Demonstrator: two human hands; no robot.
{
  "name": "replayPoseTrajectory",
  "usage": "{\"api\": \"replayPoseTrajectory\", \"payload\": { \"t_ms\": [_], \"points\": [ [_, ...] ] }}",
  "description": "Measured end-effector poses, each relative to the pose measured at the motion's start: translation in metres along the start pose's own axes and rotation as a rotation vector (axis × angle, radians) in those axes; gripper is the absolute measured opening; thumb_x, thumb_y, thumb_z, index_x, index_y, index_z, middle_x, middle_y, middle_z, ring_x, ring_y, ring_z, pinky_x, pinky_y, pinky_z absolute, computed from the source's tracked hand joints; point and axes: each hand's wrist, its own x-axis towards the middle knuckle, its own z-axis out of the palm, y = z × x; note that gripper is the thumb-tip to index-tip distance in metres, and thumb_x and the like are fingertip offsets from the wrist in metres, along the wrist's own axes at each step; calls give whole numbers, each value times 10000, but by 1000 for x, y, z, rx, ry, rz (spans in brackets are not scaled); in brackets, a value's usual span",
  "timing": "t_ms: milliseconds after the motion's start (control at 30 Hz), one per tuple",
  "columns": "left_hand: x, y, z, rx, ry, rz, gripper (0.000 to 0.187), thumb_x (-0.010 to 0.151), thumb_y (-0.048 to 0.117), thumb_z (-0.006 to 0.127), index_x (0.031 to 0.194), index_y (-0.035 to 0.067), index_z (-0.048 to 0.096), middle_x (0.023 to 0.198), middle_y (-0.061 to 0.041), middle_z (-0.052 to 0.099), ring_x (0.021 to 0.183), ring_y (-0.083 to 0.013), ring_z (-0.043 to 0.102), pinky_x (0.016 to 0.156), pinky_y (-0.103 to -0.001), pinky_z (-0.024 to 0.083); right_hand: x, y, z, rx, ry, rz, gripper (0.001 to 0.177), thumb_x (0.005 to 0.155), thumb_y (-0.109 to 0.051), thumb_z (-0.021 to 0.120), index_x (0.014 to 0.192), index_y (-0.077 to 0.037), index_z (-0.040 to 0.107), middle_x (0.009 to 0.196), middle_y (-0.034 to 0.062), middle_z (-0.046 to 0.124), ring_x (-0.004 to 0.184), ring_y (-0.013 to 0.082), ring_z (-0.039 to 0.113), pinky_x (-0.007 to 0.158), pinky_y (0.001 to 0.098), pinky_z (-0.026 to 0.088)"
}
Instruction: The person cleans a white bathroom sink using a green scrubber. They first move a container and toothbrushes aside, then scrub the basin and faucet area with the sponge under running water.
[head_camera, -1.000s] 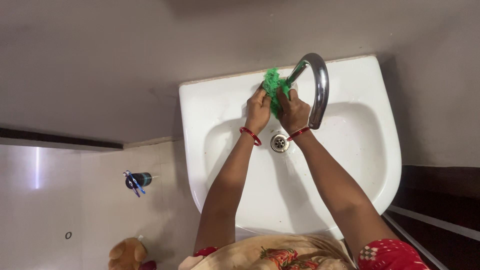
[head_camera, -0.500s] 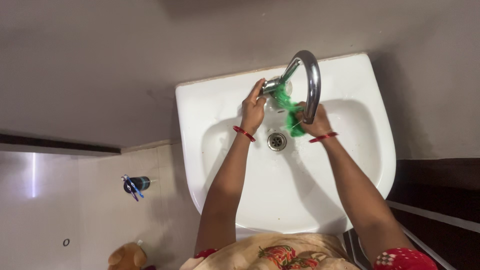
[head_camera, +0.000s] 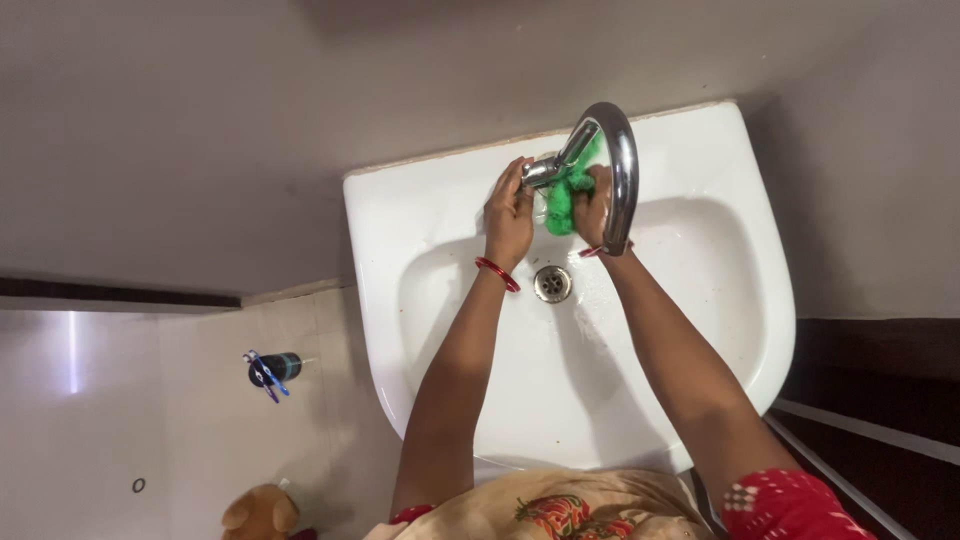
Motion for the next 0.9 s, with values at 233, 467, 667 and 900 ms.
{"api": "replayPoseTrajectory", "payload": {
  "t_ms": [233, 467, 667, 900],
  "points": [
    [5, 4, 2, 15, 11, 5, 491, 1010, -40, 573, 1471, 127, 551, 1498, -83, 594, 1125, -160, 676, 938, -293, 557, 34, 32, 16, -194, 176, -409, 456, 752, -6, 647, 1203, 40, 602, 807, 152, 682, 571, 261, 622, 488, 408, 528],
    [-2, 0, -1, -22, -10, 44, 571, 992, -89, 519, 1504, 164, 515, 1524, -62, 567, 1243, -179, 647, 955, -299, 558, -9, 30, 27, -207, 147, -381, 375, 807, 26, 613, 1173, -24, 553, 881, 167, 625, 747, 293, 657, 647, 452, 559],
    [-5, -2, -2, 51, -29, 28, 619, 964, -105, 534, 1514, 176, 495, 1567, -68, 504, 1313, -201, 599, 1003, -310, 553, 36, -8, -2, -180, 26, -224, 259, 973, -33, 629, 1232, -22, 616, 965, 97, 690, 735, 206, 695, 620, 349, 602],
    [1, -13, -2, -1, -27, 120, 579, 1010, -95, 518, 1539, 139, 490, 1593, -146, 482, 1404, -274, 536, 1110, -371, 493, -13, -59, -9, 52, -288, 95, 305, 817, -125, 725, 1094, -17, 656, 1064, 177, 631, 678, 286, 671, 569, 398, 584]
  ]
}}
